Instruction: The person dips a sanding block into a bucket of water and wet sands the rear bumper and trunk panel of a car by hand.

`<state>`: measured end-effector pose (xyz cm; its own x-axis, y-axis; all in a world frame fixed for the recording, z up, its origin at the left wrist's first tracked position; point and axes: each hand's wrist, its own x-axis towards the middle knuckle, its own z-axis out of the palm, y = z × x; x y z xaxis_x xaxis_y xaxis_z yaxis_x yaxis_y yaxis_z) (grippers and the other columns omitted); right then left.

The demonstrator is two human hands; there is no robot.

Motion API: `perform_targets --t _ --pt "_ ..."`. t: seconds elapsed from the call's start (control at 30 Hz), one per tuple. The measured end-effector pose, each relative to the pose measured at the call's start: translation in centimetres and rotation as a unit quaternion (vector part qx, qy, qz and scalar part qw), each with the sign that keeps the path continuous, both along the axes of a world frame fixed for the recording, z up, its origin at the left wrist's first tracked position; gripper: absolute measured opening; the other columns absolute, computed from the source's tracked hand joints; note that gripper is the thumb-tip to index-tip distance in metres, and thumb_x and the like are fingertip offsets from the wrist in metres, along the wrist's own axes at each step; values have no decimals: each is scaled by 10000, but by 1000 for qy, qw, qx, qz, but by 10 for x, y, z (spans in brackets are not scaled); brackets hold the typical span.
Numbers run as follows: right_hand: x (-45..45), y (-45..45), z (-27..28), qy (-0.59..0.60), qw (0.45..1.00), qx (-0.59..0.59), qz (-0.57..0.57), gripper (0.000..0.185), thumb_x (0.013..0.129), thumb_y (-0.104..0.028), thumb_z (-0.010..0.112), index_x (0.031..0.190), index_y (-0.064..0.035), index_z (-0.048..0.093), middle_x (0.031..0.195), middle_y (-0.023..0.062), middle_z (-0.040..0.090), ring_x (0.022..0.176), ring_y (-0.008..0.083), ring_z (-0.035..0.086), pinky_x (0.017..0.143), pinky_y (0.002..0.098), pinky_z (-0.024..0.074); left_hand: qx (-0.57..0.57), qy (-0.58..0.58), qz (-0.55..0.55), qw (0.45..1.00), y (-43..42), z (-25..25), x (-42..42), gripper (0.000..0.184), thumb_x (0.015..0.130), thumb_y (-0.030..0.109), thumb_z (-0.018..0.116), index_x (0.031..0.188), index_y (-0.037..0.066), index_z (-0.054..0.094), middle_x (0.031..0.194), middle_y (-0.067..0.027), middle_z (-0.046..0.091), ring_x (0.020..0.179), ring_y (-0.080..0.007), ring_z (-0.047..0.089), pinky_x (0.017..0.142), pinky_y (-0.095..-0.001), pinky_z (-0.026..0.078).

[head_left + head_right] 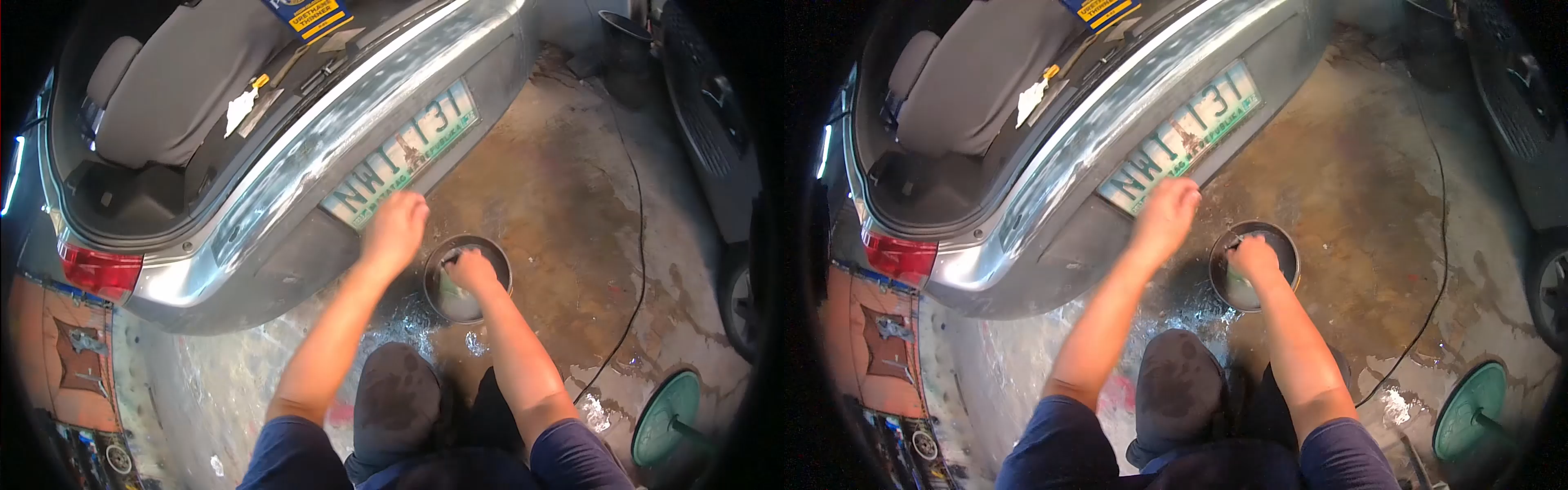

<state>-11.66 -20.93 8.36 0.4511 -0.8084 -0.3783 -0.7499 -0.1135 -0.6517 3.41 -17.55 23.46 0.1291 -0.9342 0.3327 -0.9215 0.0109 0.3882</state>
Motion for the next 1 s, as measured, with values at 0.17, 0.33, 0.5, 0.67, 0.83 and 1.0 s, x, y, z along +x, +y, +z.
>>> perform_targets --t 0.17,0.33,0.5,0.67,0.83,1.0 --pt "11 11 -88 69 984 45 158 369 966 -250 573 1186 -36 777 1343 246 685 1241 419 669 1037 496 546 -122 -324 -93 934 -60 137 50 449 828 231 835 1235 113 686 1239 -97 636 1166 -343 578 992 -457 519" --pt "1 11 -90 50 996 66 36 502 1048 -362 442 1178 13 749 1289 282 690 1207 449 669 1042 515 527 -78 -333 -154 927 -147 158 61 570 809 400 839 1266 100 677 1313 -114 624 1262 -352 547 1095 -468 466" --pt "-5 -7 -22 -260 937 -45 -230 507 1065 -420 528 1304 13 639 1284 324 661 1236 472 622 1038 482 502 -22 -258 -204 944 -201 152 56 579 885 447 760 1316 76 651 1438 -129 572 1399 -335 452 1199 -451 375" --pt "60 -34 120 -423 813 -246 -316 578 994 -294 734 1484 -41 560 1495 231 574 1386 399 554 1148 442 450 -90 -174 -282 939 -226 131 77 384 1011 322 626 1292 61 650 1415 -151 604 1383 -336 473 1205 -449 335" --pt "82 -78 140 -412 770 -423 -243 506 977 -202 745 1444 -68 605 1500 214 575 1388 389 550 1155 448 458 -106 -158 -343 920 -233 129 84 382 1055 235 540 1385 53 603 1424 -174 593 1402 -343 467 1212 -459 308" --pt "85 -163 134 -432 689 -505 -289 422 970 -156 732 1379 -75 666 1495 218 585 1378 410 547 1144 466 465 -66 -190 -331 922 -229 135 82 447 1065 205 523 1495 86 549 1504 -176 545 1453 -344 436 1237 -437 311"
